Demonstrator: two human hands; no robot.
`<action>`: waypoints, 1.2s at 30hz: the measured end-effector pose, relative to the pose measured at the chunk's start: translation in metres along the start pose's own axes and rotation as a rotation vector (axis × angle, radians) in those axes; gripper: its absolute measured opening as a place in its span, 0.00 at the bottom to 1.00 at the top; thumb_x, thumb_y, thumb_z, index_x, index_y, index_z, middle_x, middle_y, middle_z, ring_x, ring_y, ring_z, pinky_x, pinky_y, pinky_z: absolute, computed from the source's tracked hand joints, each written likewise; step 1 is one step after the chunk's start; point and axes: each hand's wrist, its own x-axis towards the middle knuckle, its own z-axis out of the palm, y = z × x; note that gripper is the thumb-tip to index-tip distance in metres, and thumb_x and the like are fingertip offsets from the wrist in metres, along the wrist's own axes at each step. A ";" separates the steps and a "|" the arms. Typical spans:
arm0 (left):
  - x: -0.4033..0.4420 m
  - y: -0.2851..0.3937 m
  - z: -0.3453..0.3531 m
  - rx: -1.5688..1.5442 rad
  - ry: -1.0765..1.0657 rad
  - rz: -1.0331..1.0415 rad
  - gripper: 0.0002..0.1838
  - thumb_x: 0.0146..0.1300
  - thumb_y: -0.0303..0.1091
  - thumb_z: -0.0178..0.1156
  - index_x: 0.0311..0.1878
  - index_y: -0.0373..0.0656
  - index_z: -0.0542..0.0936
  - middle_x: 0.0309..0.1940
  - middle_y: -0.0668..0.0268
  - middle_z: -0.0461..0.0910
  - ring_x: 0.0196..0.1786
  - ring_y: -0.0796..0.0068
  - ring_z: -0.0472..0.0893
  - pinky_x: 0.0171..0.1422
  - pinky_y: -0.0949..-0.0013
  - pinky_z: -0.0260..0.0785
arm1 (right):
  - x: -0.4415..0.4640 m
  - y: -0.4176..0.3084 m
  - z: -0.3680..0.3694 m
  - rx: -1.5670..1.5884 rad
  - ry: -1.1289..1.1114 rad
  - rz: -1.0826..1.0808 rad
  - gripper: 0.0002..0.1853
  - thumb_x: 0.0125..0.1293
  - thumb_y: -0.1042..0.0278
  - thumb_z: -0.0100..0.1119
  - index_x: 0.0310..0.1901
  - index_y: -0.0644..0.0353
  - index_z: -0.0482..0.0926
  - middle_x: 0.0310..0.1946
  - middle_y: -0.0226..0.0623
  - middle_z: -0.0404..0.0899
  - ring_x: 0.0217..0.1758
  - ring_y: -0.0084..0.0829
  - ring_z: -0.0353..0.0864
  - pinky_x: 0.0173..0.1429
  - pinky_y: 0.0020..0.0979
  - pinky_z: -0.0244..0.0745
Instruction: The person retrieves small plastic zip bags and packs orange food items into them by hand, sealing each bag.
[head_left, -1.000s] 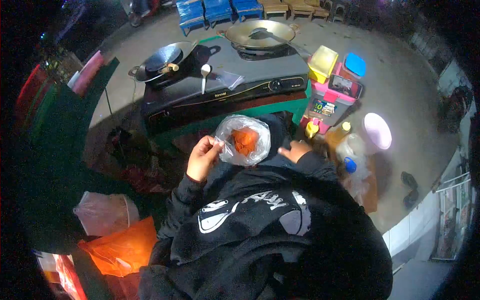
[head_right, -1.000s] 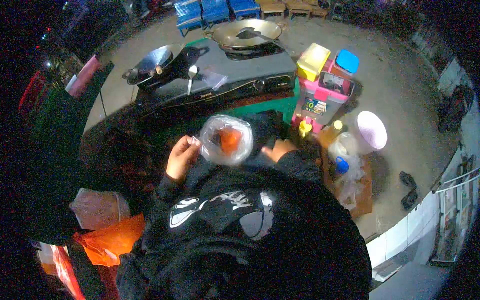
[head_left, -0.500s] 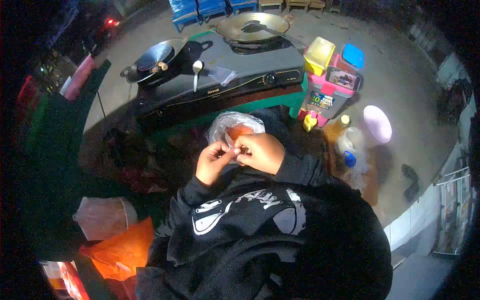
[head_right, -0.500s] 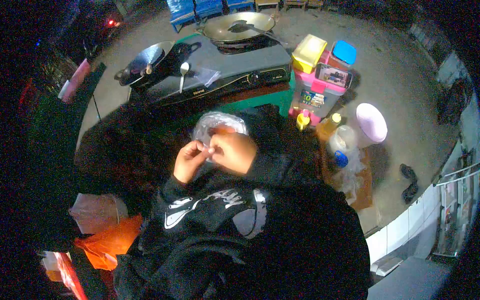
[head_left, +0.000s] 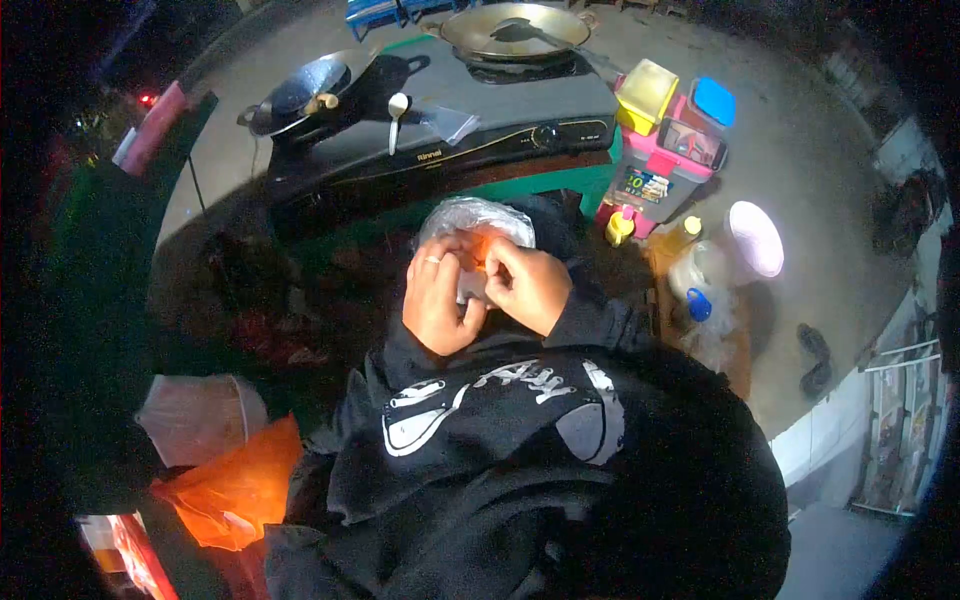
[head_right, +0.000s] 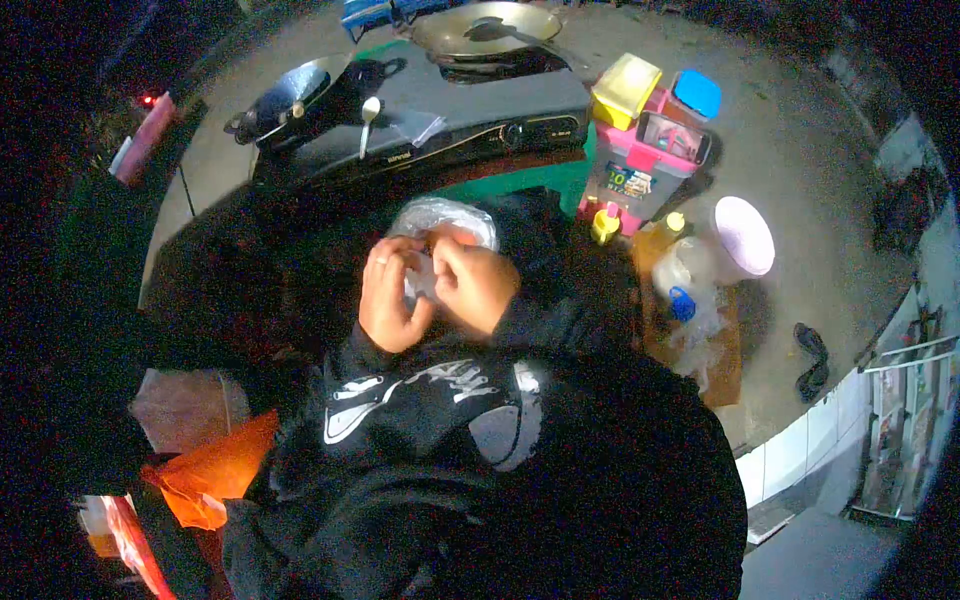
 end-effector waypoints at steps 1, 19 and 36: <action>-0.002 0.001 -0.001 0.008 -0.021 0.006 0.26 0.40 0.30 0.61 0.46 0.35 0.69 0.42 0.50 0.71 0.46 0.49 0.71 0.53 0.55 0.62 | 0.001 0.004 0.000 0.128 -0.014 0.020 0.05 0.51 0.72 0.57 0.30 0.59 0.73 0.22 0.41 0.76 0.27 0.42 0.79 0.30 0.36 0.72; -0.014 -0.004 0.005 0.208 -0.097 -0.105 0.34 0.36 0.43 0.70 0.47 0.36 0.69 0.43 0.49 0.68 0.42 0.49 0.72 0.44 0.54 0.68 | 0.002 0.030 0.006 0.401 -0.347 0.121 0.11 0.52 0.61 0.66 0.31 0.62 0.84 0.27 0.40 0.82 0.30 0.30 0.81 0.39 0.29 0.74; -0.024 -0.012 -0.001 0.075 -0.123 0.020 0.26 0.42 0.42 0.67 0.44 0.42 0.72 0.42 0.55 0.68 0.47 0.55 0.70 0.49 0.58 0.66 | 0.004 0.035 0.004 0.467 -0.432 0.396 0.07 0.57 0.68 0.61 0.32 0.64 0.82 0.22 0.26 0.78 0.26 0.17 0.74 0.35 0.21 0.68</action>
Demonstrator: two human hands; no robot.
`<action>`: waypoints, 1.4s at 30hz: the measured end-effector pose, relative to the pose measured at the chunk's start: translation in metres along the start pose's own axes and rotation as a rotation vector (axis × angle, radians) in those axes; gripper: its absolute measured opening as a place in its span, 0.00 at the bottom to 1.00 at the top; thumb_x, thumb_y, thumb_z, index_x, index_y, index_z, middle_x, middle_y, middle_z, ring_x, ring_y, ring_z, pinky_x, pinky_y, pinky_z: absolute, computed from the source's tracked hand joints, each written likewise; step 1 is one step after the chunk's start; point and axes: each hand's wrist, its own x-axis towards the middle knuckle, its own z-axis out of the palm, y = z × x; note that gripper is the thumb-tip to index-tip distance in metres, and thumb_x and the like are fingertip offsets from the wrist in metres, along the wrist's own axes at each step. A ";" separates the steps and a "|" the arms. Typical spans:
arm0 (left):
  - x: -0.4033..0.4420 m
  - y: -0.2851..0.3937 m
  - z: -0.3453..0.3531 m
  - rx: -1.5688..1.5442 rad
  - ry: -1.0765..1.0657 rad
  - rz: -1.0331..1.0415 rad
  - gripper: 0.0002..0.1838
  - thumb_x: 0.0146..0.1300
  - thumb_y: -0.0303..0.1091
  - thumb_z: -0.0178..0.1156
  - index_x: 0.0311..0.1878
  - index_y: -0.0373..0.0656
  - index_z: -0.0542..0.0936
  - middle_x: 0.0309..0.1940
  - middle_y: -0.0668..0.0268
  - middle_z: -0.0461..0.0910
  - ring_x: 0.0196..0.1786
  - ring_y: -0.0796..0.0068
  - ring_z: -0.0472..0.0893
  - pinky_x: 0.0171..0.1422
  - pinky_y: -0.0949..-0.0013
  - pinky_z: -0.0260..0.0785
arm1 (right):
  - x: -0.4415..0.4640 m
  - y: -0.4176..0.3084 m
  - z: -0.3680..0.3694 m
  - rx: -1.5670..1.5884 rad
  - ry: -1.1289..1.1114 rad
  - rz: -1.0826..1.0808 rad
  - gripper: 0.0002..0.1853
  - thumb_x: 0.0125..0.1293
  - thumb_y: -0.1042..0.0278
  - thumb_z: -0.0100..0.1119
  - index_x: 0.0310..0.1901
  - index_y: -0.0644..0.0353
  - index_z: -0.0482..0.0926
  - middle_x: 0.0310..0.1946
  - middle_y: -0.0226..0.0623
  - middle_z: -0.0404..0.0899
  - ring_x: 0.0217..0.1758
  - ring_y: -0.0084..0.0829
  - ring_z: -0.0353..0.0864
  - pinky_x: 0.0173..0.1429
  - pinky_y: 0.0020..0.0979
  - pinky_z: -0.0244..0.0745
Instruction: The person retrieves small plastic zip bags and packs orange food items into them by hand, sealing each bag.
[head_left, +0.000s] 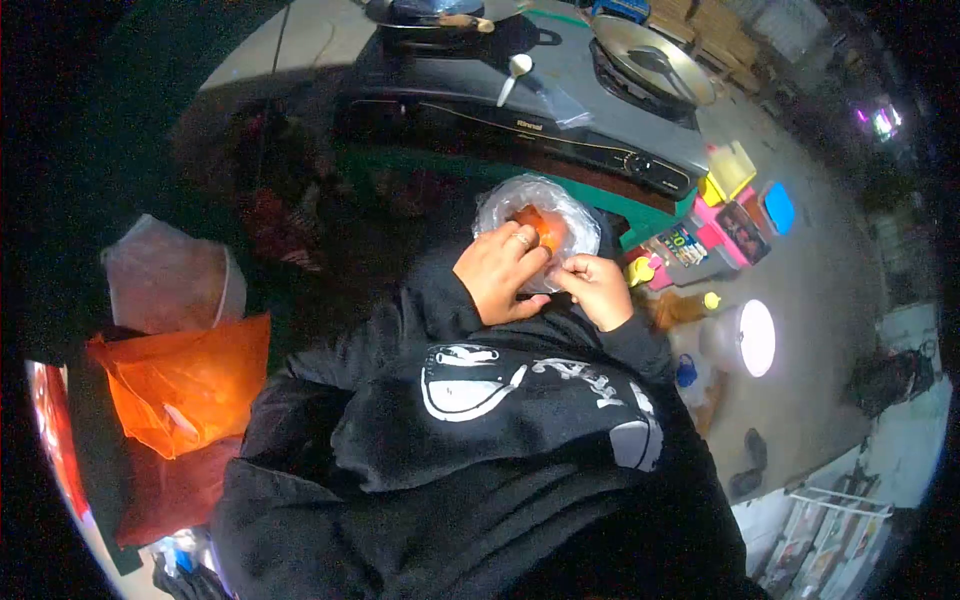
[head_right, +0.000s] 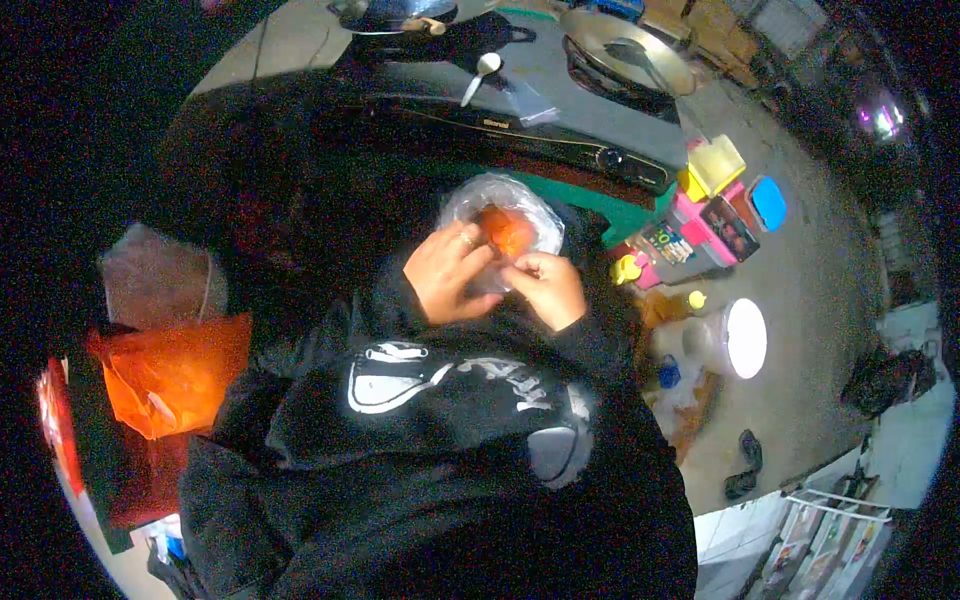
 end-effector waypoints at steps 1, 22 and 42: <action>0.001 0.000 -0.002 -0.004 -0.003 -0.001 0.24 0.43 0.41 0.66 0.43 0.42 0.72 0.42 0.55 0.68 0.46 0.54 0.71 0.50 0.58 0.67 | 0.001 -0.003 0.001 -0.005 -0.008 0.001 0.07 0.57 0.68 0.61 0.32 0.64 0.82 0.22 0.26 0.78 0.26 0.17 0.74 0.35 0.21 0.68; 0.002 -0.040 -0.024 -0.009 0.638 -0.005 0.31 0.36 0.35 0.74 0.42 0.39 0.67 0.31 0.56 0.68 0.32 0.58 0.70 0.34 0.61 0.64 | 0.093 -0.049 0.010 -0.872 -0.366 -0.278 0.19 0.46 0.56 0.59 0.40 0.57 0.79 0.39 0.43 0.79 0.44 0.44 0.79 0.44 0.41 0.74; -0.012 -0.056 -0.016 -0.319 0.826 0.030 0.39 0.32 0.42 0.74 0.48 0.41 0.63 0.34 0.60 0.62 0.36 0.67 0.63 0.38 0.66 0.57 | 0.074 -0.002 0.016 -1.206 -0.135 -0.123 0.28 0.59 0.52 0.46 0.59 0.57 0.69 0.59 0.57 0.65 0.65 0.58 0.59 0.66 0.57 0.49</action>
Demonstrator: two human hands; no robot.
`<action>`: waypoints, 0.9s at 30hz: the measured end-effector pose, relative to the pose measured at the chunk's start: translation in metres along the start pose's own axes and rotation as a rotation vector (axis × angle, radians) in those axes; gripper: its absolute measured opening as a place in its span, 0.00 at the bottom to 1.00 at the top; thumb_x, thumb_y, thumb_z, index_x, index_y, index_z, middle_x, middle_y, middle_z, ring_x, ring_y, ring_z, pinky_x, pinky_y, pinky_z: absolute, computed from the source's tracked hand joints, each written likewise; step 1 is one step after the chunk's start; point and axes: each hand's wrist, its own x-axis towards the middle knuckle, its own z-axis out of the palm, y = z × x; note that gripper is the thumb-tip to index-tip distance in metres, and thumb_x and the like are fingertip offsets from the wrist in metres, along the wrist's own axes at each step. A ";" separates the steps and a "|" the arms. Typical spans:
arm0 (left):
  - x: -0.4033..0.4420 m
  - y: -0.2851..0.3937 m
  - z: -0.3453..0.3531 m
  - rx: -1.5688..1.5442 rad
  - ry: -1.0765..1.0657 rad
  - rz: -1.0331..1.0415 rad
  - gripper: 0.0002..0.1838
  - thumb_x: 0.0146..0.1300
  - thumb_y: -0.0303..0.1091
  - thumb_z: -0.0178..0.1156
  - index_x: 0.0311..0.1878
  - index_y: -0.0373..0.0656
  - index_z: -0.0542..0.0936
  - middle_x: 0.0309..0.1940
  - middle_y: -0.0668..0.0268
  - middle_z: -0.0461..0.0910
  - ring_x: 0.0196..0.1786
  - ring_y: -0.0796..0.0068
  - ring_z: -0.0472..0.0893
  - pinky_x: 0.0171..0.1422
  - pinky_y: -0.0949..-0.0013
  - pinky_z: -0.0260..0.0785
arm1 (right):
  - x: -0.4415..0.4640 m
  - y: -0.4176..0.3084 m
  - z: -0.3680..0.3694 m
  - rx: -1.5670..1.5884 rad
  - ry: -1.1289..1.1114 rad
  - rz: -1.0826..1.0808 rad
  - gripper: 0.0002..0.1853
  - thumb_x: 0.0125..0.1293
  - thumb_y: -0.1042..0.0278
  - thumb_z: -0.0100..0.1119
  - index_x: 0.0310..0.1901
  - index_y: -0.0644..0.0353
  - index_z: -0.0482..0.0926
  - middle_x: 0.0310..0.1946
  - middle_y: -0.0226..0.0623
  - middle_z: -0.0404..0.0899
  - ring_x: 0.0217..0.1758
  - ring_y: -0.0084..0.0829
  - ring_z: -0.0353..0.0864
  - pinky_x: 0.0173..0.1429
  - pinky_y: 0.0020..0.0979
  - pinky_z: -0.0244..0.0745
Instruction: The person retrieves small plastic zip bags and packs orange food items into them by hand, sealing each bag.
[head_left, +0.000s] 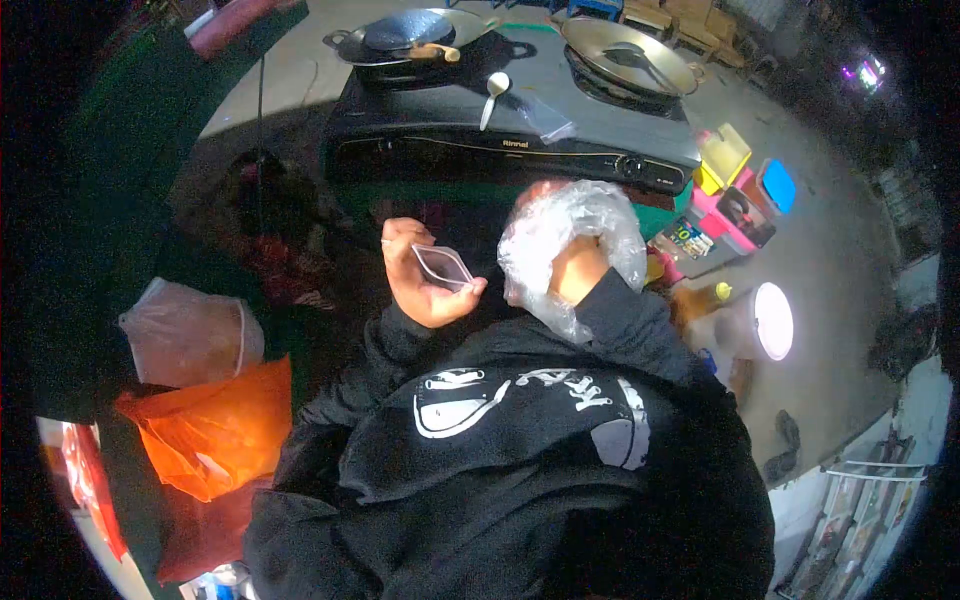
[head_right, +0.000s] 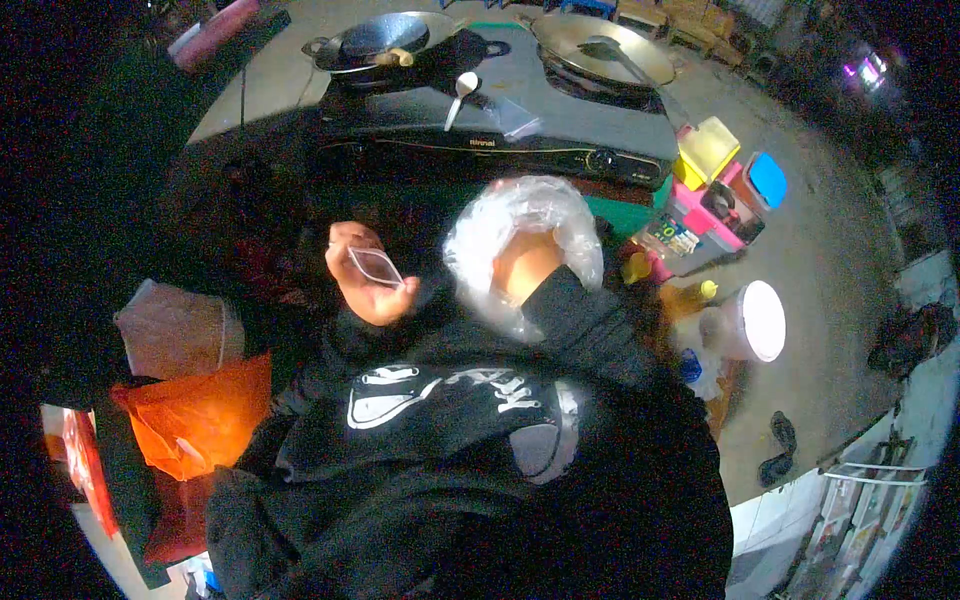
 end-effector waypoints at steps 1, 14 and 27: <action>0.000 -0.001 0.000 -0.003 0.018 0.017 0.40 0.33 0.43 0.73 0.49 0.41 0.63 0.35 0.60 0.62 0.36 0.67 0.63 0.38 0.66 0.57 | -0.004 -0.003 -0.001 0.000 0.050 0.003 0.28 0.59 0.52 0.46 0.60 0.57 0.68 0.59 0.57 0.64 0.65 0.59 0.58 0.66 0.58 0.49; -0.003 0.001 0.000 0.059 -0.043 0.065 0.43 0.40 0.49 0.72 0.55 0.43 0.58 0.38 0.59 0.62 0.39 0.68 0.63 0.37 0.68 0.58 | 0.028 -0.011 0.015 -0.235 0.516 0.093 0.32 0.59 0.47 0.45 0.64 0.53 0.64 0.66 0.58 0.53 0.70 0.65 0.42 0.68 0.62 0.38; -0.004 0.000 -0.004 0.088 -0.049 -0.053 0.39 0.34 0.44 0.73 0.48 0.39 0.63 0.37 0.59 0.63 0.39 0.65 0.65 0.42 0.65 0.58 | 0.021 0.000 -0.017 0.132 0.114 -0.111 0.23 0.59 0.56 0.47 0.55 0.57 0.72 0.57 0.48 0.67 0.61 0.52 0.61 0.65 0.45 0.53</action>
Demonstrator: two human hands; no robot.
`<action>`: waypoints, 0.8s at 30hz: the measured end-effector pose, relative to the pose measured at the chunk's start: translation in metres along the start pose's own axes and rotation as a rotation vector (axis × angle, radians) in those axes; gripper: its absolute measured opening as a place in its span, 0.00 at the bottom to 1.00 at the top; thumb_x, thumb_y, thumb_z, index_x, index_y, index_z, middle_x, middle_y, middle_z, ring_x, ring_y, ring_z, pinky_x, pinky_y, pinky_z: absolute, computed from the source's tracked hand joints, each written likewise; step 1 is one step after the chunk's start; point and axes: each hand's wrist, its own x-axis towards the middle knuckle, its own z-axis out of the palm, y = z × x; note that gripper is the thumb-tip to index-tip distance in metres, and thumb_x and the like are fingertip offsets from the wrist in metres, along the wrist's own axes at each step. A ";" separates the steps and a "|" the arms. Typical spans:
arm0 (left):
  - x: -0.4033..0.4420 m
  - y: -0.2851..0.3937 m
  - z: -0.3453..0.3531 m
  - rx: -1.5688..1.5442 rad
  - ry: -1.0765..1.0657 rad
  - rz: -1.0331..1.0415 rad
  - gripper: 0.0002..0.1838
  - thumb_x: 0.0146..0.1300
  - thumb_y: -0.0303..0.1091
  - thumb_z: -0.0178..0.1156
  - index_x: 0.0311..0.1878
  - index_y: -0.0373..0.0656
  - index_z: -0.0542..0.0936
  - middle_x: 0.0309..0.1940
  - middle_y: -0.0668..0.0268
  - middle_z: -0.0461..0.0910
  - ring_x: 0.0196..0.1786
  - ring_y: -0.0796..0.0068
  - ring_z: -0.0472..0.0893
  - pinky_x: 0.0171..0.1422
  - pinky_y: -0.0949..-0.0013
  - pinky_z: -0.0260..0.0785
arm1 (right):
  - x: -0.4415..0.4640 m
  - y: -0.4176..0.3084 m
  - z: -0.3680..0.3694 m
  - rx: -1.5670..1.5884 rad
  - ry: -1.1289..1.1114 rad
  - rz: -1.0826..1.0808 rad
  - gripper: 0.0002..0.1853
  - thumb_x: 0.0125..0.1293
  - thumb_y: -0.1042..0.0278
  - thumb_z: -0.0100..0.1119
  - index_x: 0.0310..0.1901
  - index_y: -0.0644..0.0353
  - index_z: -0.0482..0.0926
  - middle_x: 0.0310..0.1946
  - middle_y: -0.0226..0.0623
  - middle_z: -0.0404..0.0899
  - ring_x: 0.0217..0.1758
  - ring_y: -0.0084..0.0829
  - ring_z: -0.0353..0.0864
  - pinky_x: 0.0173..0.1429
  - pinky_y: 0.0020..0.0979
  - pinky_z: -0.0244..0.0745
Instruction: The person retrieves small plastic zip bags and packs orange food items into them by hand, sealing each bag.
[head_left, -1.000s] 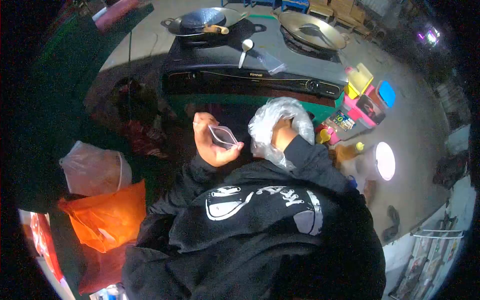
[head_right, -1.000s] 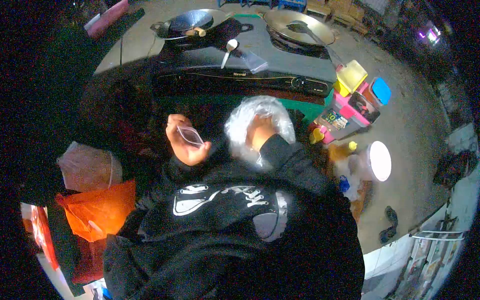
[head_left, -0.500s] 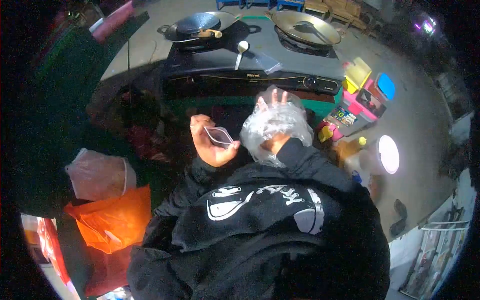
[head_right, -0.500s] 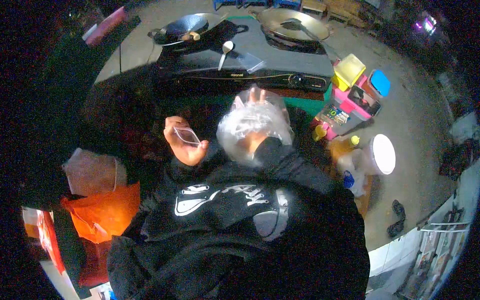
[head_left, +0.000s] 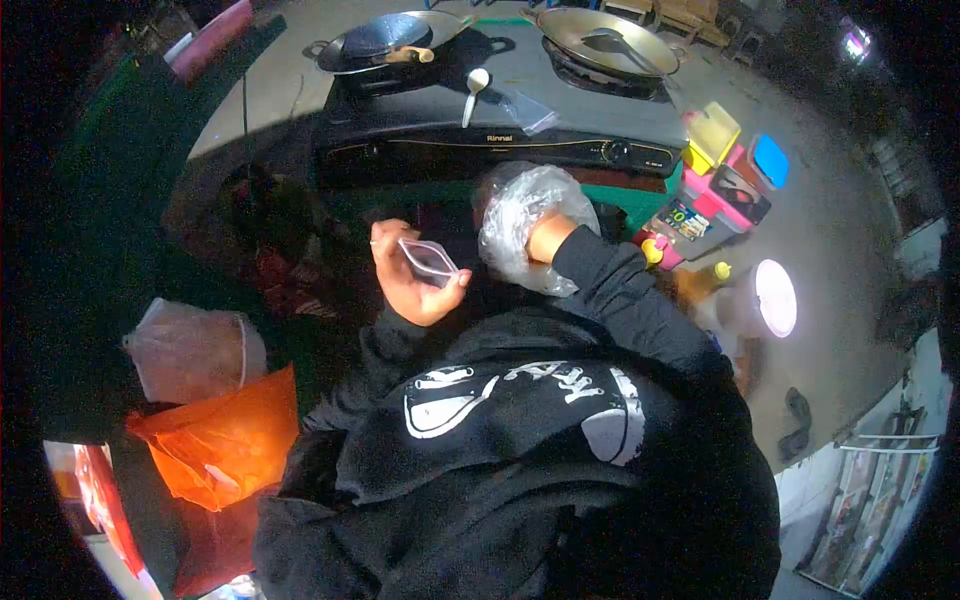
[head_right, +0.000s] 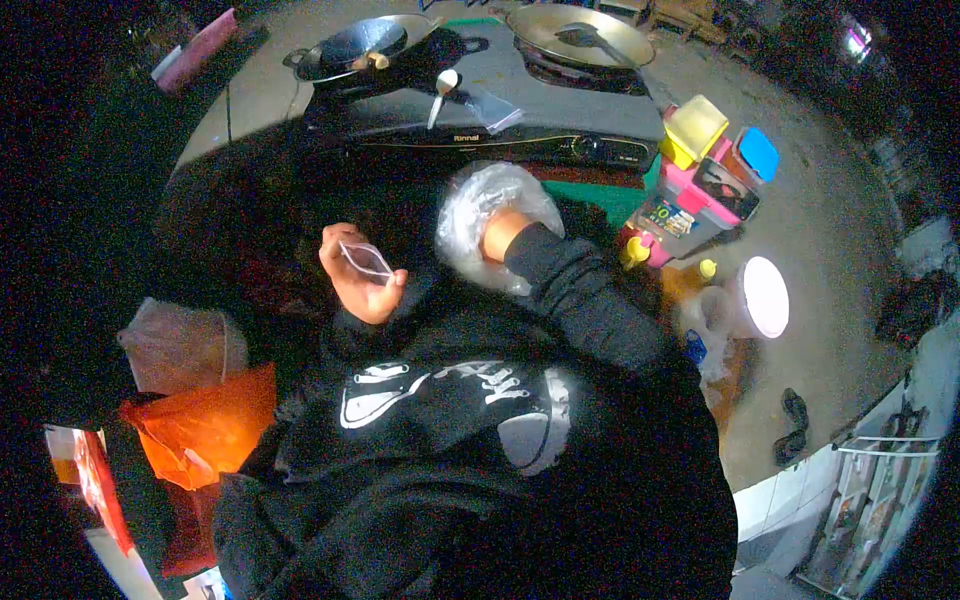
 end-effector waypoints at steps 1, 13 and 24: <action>-0.001 0.002 0.000 0.002 -0.001 0.000 0.39 0.34 0.44 0.73 0.48 0.39 0.63 0.37 0.59 0.63 0.39 0.65 0.65 0.42 0.65 0.58 | 0.000 -0.001 -0.002 -0.019 -0.017 0.012 0.22 0.59 0.57 0.47 0.54 0.57 0.73 0.56 0.48 0.68 0.60 0.51 0.63 0.65 0.43 0.54; 0.001 0.033 0.023 -0.408 -0.853 -0.618 0.18 0.50 0.37 0.66 0.39 0.38 0.71 0.33 0.60 0.76 0.38 0.74 0.75 0.45 0.71 0.66 | 0.001 -0.015 0.024 -0.024 -0.068 0.067 0.16 0.59 0.63 0.48 0.47 0.58 0.78 0.47 0.43 0.78 0.52 0.45 0.75 0.60 0.34 0.67; -0.009 0.009 0.029 -0.154 -0.543 -0.754 0.23 0.60 0.41 0.53 0.54 0.38 0.67 0.41 0.57 0.76 0.40 0.65 0.77 0.46 0.67 0.69 | 0.011 0.009 0.069 0.267 -0.276 0.128 0.15 0.59 0.66 0.49 0.45 0.59 0.79 0.44 0.43 0.79 0.48 0.47 0.77 0.56 0.34 0.70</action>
